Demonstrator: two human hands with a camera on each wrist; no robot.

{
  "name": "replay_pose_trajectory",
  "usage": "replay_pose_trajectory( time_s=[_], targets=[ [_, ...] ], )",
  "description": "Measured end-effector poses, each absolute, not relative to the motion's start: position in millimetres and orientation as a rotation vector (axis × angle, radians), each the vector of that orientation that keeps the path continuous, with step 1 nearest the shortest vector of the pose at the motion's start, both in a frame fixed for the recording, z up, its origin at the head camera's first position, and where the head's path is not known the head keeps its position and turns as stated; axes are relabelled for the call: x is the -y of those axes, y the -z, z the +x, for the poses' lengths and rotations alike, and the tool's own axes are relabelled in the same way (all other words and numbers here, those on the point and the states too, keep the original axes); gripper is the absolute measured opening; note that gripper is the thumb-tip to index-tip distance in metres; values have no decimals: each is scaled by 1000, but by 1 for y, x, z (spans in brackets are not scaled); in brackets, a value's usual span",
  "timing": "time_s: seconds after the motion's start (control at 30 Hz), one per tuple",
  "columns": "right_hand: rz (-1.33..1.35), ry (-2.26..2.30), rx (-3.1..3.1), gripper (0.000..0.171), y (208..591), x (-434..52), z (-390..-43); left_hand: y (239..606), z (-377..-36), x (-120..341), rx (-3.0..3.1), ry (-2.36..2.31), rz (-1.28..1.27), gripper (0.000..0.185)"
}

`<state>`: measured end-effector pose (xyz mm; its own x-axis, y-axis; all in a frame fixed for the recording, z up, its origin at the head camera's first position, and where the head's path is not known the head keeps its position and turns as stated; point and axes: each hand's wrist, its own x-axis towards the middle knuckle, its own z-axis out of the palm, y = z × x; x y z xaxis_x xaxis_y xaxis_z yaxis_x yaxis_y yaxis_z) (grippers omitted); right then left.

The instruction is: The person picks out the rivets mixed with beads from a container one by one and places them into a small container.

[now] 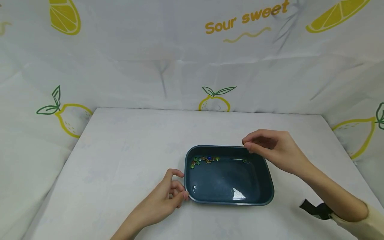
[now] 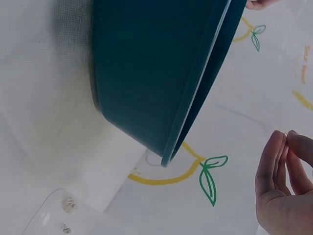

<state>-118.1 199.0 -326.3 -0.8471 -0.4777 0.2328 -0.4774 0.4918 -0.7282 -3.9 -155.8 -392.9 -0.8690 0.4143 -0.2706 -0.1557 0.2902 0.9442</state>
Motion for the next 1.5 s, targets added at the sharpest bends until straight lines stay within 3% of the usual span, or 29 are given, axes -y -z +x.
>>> replay_pose_trajectory(
  time_s=[1.5],
  targets=[
    [-333,1490,-2965,19,354,-292,-142,392,-4,156,-2100,-1614,246,48]
  ],
)
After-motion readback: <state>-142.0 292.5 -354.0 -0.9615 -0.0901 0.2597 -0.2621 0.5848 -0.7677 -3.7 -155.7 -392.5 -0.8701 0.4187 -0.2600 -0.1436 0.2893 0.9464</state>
